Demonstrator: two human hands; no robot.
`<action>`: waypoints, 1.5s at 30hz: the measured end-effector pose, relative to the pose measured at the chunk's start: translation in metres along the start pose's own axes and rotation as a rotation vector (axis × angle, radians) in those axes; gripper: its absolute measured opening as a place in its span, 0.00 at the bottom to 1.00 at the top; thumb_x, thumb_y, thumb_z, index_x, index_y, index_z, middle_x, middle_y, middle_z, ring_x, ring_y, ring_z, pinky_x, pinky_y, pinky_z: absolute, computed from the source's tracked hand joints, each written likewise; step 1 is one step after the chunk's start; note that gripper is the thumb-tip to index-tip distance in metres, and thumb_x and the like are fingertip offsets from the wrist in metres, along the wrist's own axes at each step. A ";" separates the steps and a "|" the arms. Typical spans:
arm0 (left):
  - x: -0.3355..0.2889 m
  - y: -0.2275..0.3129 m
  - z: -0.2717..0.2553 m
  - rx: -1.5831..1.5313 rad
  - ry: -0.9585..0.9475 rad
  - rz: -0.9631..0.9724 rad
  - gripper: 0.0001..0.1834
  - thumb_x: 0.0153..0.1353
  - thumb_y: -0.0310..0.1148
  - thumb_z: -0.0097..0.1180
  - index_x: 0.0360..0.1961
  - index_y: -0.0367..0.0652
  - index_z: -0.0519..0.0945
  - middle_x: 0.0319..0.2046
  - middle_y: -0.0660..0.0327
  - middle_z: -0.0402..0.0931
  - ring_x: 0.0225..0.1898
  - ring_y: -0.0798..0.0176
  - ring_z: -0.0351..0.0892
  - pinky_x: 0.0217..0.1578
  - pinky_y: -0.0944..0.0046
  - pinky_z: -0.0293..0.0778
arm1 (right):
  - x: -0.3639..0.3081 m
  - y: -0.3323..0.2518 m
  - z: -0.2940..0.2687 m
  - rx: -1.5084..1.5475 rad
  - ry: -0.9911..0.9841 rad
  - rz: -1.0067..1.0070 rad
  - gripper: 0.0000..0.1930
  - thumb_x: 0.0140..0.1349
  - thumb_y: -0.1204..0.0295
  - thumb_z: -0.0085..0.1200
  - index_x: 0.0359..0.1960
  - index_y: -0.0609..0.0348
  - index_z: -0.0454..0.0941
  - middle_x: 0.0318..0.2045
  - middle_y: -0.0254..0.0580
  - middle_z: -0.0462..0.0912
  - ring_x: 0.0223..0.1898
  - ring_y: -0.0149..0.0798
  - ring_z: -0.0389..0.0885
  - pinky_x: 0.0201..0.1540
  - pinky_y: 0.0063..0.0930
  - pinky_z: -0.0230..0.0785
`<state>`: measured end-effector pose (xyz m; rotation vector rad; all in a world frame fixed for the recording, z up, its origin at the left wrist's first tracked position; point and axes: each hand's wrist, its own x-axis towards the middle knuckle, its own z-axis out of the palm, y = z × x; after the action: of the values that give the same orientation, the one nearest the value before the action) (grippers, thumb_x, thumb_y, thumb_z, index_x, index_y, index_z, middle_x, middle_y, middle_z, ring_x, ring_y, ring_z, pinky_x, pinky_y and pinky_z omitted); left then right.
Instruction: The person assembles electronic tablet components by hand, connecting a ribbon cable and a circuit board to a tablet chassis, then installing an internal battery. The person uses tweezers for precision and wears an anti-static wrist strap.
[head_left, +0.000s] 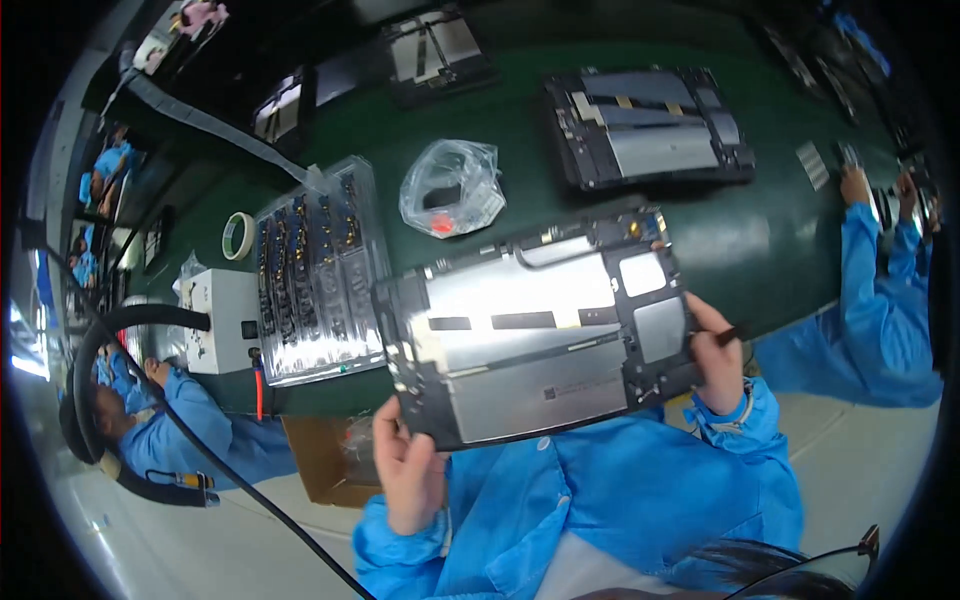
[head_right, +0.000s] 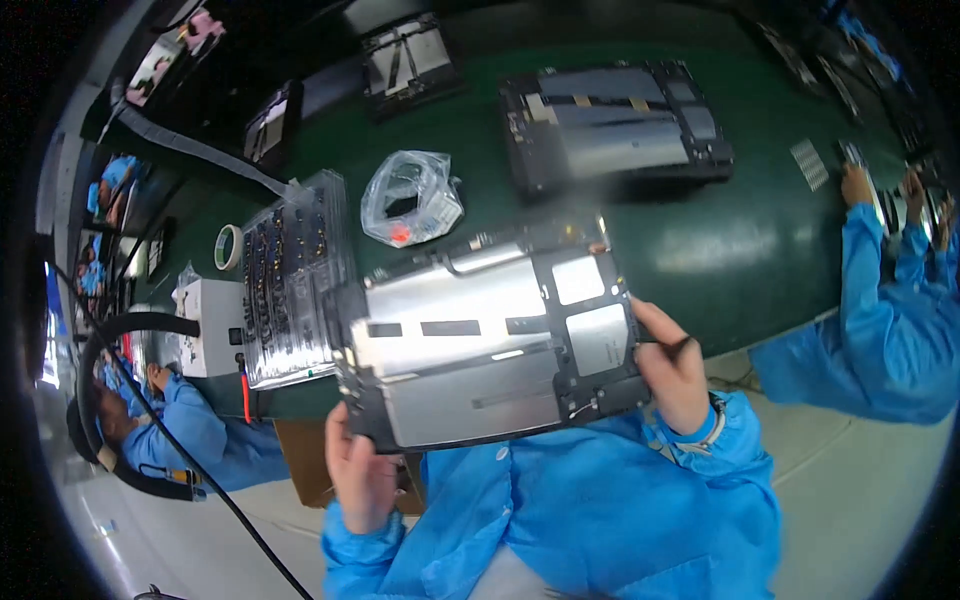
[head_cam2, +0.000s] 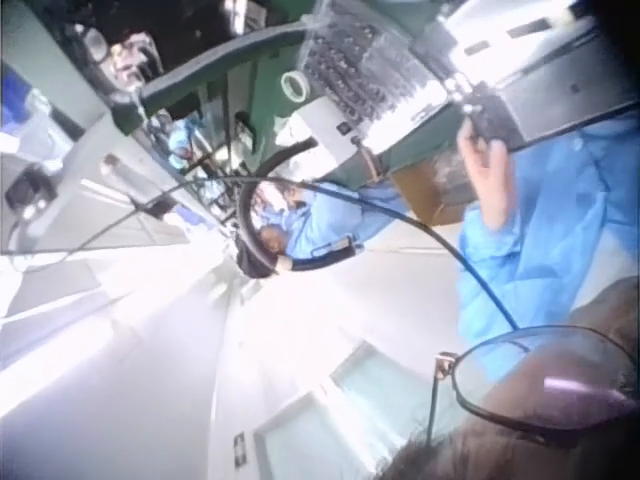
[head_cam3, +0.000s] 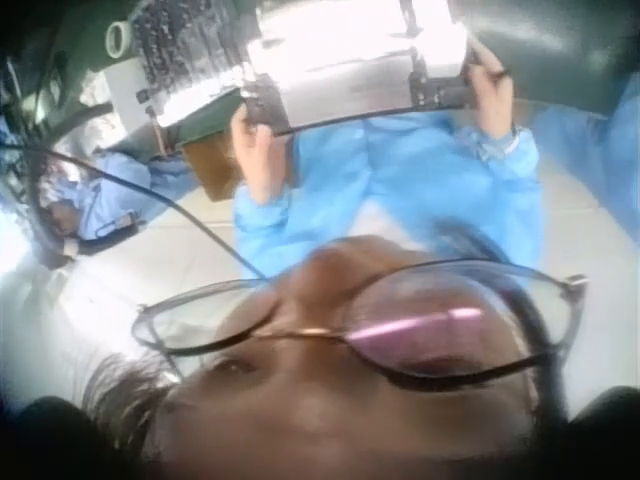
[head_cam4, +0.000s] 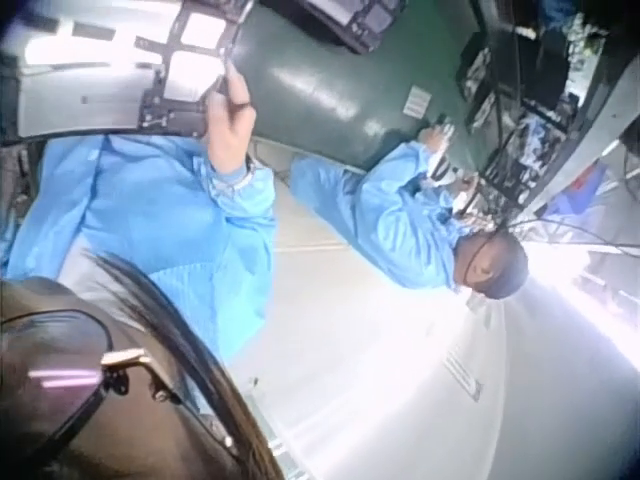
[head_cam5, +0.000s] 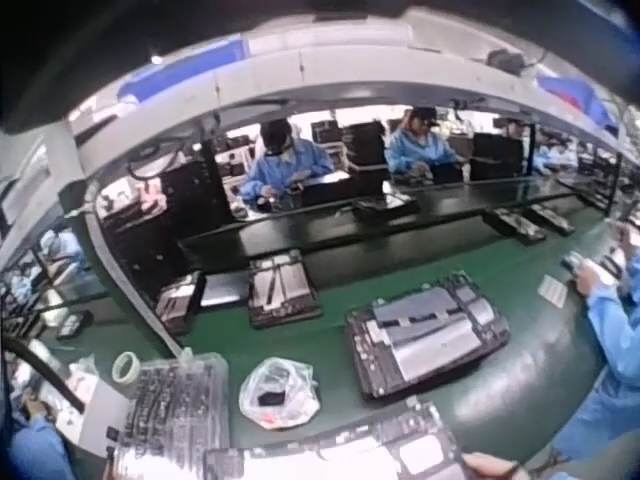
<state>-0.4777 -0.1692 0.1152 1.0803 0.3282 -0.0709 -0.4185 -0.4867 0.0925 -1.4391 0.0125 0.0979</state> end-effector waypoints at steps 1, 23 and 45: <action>0.011 0.019 0.022 -0.087 -0.065 0.001 0.25 0.59 0.26 0.45 0.57 0.38 0.55 0.53 0.53 0.63 0.54 0.57 0.66 0.52 0.58 0.67 | 0.003 -0.008 -0.004 0.271 -0.024 -0.073 0.24 0.63 0.68 0.39 0.57 0.70 0.57 0.53 0.51 0.66 0.51 0.40 0.69 0.54 0.29 0.60; 0.494 -0.057 0.260 -0.192 -0.222 -0.149 0.30 0.53 0.27 0.50 0.57 0.44 0.55 0.46 0.52 0.66 0.42 0.51 0.71 0.42 0.50 0.67 | 0.102 0.020 -0.020 -0.684 -0.453 -0.624 0.15 0.37 0.77 0.55 0.33 0.56 0.78 0.17 0.29 0.74 0.17 0.32 0.72 0.23 0.24 0.62; 0.306 0.062 0.153 -0.124 0.049 -0.269 0.23 0.56 0.30 0.45 0.53 0.34 0.61 0.52 0.52 0.64 0.56 0.57 0.61 0.56 0.58 0.58 | 0.096 0.006 -0.058 -0.652 -0.070 -0.694 0.15 0.49 0.79 0.51 0.41 0.64 0.74 0.31 0.42 0.77 0.24 0.32 0.75 0.24 0.26 0.63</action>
<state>-0.1391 -0.2421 0.1430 0.9111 0.5149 -0.2609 -0.3205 -0.5376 0.0728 -2.0070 -0.6219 -0.4568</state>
